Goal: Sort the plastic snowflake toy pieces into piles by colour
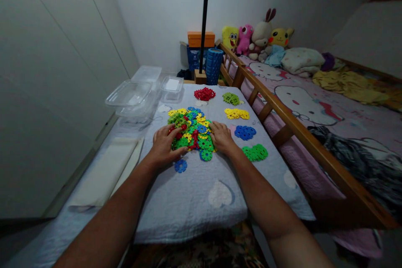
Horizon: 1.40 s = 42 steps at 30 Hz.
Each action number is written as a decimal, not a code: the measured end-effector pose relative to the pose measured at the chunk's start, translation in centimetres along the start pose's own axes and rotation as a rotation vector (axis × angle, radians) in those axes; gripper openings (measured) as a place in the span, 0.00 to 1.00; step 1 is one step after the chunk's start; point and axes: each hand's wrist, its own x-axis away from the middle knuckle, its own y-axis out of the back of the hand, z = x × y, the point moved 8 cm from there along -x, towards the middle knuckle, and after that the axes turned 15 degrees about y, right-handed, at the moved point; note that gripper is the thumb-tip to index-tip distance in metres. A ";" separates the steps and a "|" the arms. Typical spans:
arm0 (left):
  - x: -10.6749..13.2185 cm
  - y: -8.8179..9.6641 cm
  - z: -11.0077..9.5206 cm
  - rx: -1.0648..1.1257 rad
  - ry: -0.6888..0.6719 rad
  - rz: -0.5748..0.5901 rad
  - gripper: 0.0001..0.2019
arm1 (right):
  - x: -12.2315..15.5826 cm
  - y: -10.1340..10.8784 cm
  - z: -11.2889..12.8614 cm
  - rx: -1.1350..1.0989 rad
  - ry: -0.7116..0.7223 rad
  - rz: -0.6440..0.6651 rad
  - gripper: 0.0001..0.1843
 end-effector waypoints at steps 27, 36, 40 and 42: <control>-0.8 -0.7 1.7 0.089 0.034 -0.025 0.29 | 0.6 1.1 0.3 -0.257 0.129 -0.298 0.08; -0.9 -0.8 1.7 0.095 0.037 -0.014 0.29 | 1.1 1.7 0.5 -0.342 0.169 -0.343 0.06; -0.9 -0.9 1.8 0.096 0.040 -0.012 0.29 | 1.0 1.4 0.3 -0.332 0.145 -0.334 0.10; -0.9 -0.9 1.9 0.094 0.042 -0.011 0.30 | 0.8 1.0 0.4 -0.321 0.148 -0.299 0.10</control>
